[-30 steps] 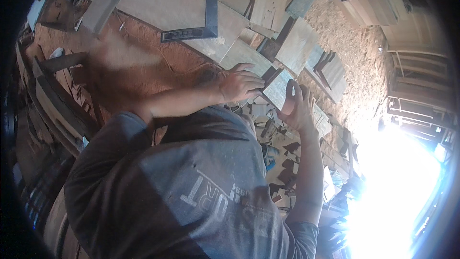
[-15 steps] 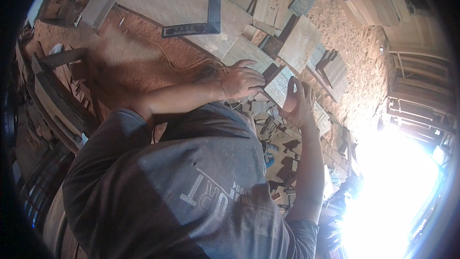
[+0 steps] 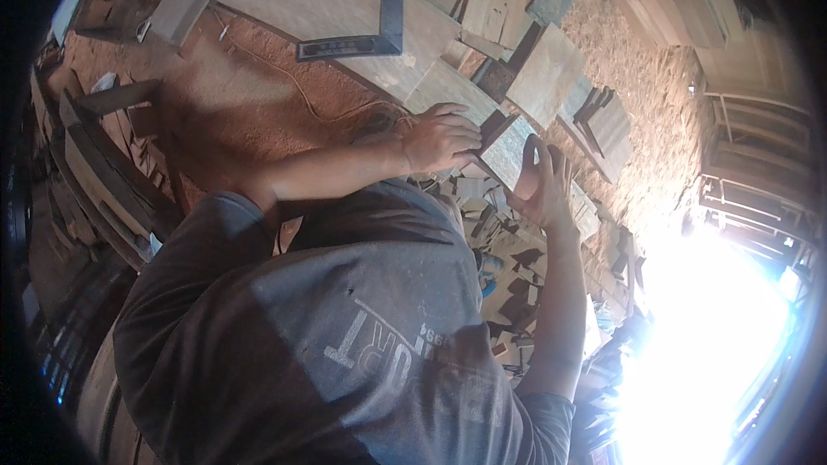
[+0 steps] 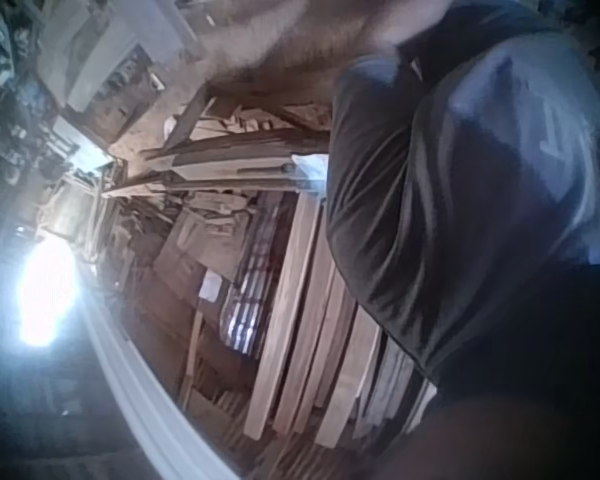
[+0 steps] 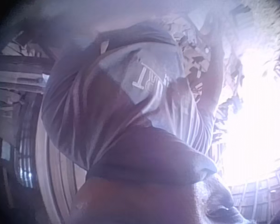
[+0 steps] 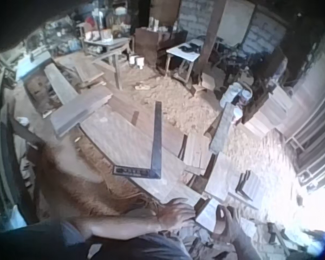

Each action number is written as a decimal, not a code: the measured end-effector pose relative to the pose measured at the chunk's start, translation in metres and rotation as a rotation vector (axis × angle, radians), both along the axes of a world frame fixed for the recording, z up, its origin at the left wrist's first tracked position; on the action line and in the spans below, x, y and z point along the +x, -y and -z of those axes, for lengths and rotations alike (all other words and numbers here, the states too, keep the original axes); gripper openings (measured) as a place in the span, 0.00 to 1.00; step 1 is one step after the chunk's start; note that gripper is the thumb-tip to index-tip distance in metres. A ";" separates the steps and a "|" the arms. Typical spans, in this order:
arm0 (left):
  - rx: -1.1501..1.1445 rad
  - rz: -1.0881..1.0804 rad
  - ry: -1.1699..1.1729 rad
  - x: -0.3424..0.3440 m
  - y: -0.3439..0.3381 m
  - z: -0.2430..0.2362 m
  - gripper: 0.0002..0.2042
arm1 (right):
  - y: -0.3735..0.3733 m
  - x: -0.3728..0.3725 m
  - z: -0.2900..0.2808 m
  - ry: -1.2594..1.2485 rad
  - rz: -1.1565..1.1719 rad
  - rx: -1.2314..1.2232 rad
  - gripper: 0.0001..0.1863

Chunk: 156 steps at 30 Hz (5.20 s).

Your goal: The person measures and marks a wooden plank using a tape measure and square, then cuts it with a handheld circular saw. The person stacks the cut pieces on the workbench.

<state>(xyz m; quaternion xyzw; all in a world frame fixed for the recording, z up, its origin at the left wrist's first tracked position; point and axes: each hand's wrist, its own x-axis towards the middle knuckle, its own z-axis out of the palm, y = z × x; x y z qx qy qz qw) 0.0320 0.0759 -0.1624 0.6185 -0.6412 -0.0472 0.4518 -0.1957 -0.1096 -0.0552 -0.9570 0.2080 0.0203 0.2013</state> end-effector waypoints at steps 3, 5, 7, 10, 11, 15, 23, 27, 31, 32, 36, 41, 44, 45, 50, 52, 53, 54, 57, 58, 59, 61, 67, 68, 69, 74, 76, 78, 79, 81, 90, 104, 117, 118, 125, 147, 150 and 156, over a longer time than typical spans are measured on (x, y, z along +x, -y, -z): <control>0.001 0.002 0.005 0.000 0.000 0.000 0.12 | -0.001 0.002 -0.003 -0.023 0.006 0.014 0.64; 0.008 0.008 0.003 0.001 -0.001 0.001 0.13 | -0.004 0.004 -0.010 -0.082 0.027 -0.005 0.67; 0.061 0.008 0.013 0.001 -0.001 -0.001 0.15 | -0.006 0.004 -0.011 -0.144 0.039 -0.044 0.70; 0.133 0.011 0.068 0.000 0.000 -0.006 0.21 | -0.006 0.001 -0.010 -0.217 0.042 -0.105 0.75; 0.155 0.012 0.093 -0.001 0.001 -0.006 0.24 | -0.005 0.000 -0.008 -0.227 0.041 -0.107 0.76; 0.197 0.008 0.104 -0.003 0.000 -0.006 0.26 | -0.005 0.000 -0.006 -0.272 0.029 -0.134 0.76; 0.257 0.038 0.101 -0.001 0.000 -0.006 0.25 | -0.009 0.008 -0.009 -0.314 0.096 -0.103 0.71; 0.176 -0.029 0.130 -0.004 0.000 -0.006 0.19 | -0.005 0.003 -0.003 -0.292 0.090 -0.072 0.71; 0.164 -0.038 0.139 -0.004 0.000 -0.005 0.19 | -0.006 0.000 0.002 -0.260 0.088 -0.099 0.71; 0.164 -0.039 0.141 -0.005 0.000 -0.005 0.19 | -0.007 0.002 0.000 -0.275 0.093 -0.097 0.71; 0.222 0.006 0.144 -0.004 -0.001 -0.003 0.23 | -0.011 0.008 -0.010 -0.250 0.082 -0.082 0.72; 0.187 -0.024 0.131 -0.004 0.000 -0.009 0.19 | -0.011 0.010 -0.016 -0.270 0.088 -0.059 0.72; 0.166 -0.036 0.117 -0.004 0.000 -0.007 0.18 | -0.009 0.008 -0.012 -0.272 0.095 -0.058 0.72; 0.159 -0.036 0.123 -0.004 0.001 -0.006 0.18 | -0.008 0.007 -0.010 -0.271 0.096 -0.063 0.72; 0.142 -0.022 0.154 -0.003 0.000 -0.010 0.17 | -0.005 0.004 -0.004 -0.273 0.124 -0.014 0.72; 0.129 -0.014 0.165 -0.002 0.000 -0.011 0.17 | -0.005 0.005 -0.004 -0.267 0.090 -0.012 0.73; 0.123 -0.013 0.172 -0.001 0.000 -0.011 0.17 | -0.005 0.005 -0.005 -0.271 0.102 -0.015 0.72; 0.123 -0.013 0.177 -0.002 0.000 -0.011 0.17 | -0.004 0.003 -0.005 -0.275 0.113 -0.017 0.72; 0.120 -0.010 0.189 -0.002 0.000 -0.014 0.17 | -0.008 0.003 -0.011 -0.277 0.122 -0.030 0.71; 0.114 -0.006 0.195 -0.002 0.000 -0.015 0.17 | -0.009 0.004 -0.014 -0.274 0.125 -0.037 0.71; 0.108 -0.001 0.201 -0.002 0.001 -0.016 0.17 | -0.010 0.005 -0.017 -0.281 0.114 -0.046 0.71; 0.124 0.007 0.191 -0.002 0.001 -0.015 0.18 | -0.011 0.005 -0.021 -0.292 0.102 -0.063 0.71; 0.128 -0.014 0.192 -0.003 0.002 -0.013 0.24 | -0.008 -0.017 -0.021 -0.114 0.134 -0.041 0.77; 0.128 -0.031 0.158 -0.004 0.003 -0.017 0.26 | -0.006 -0.027 -0.021 -0.076 0.161 -0.054 0.78; 0.129 -0.049 0.124 -0.006 0.004 -0.021 0.28 | -0.006 -0.037 -0.021 -0.039 0.186 -0.068 0.78; 0.048 0.068 0.161 -0.004 0.005 -0.032 0.29 | -0.007 -0.068 -0.026 -0.119 0.264 -0.022 0.74; 0.049 0.080 0.199 -0.003 0.005 -0.032 0.27 | -0.007 -0.065 -0.023 -0.145 0.250 -0.031 0.72; 0.059 0.083 0.215 -0.003 0.006 -0.030 0.25 | -0.007 -0.060 -0.023 -0.140 0.217 -0.075 0.67; 0.068 0.084 0.212 -0.004 0.006 -0.030 0.25 | -0.007 -0.059 -0.024 -0.144 0.218 -0.073 0.67; 0.076 0.084 0.213 -0.003 0.006 -0.030 0.24 | -0.007 -0.055 -0.026 -0.151 0.216 -0.068 0.66; 0.041 0.066 0.177 -0.005 0.008 -0.021 0.23 | -0.005 -0.051 -0.030 -0.253 0.207 -0.038 0.72; 0.039 0.062 0.173 -0.005 0.009 -0.021 0.23 | -0.007 -0.055 -0.024 -0.196 0.255 -0.063 0.67; 0.070 0.069 0.156 -0.005 0.009 -0.020 0.23 | -0.003 -0.055 -0.024 -0.226 0.265 -0.019 0.68; 0.077 0.068 0.148 -0.005 0.009 -0.020 0.23 | -0.003 -0.055 -0.025 -0.218 0.263 -0.003 0.67; 0.101 0.059 0.144 -0.004 0.009 -0.016 0.23 | 0.000 -0.055 -0.026 -0.187 0.267 0.057 0.69; 0.130 0.077 0.062 -0.004 0.010 -0.023 0.22 | 0.003 -0.084 -0.011 0.200 0.488 0.121 0.73; 0.155 0.108 0.015 -0.003 0.009 -0.033 0.26 | -0.020 -0.111 0.000 0.692 0.935 0.262 0.52; 0.234 0.030 -0.162 -0.014 0.020 -0.055 0.37 | -0.119 -0.110 0.060 1.247 1.695 1.272 0.29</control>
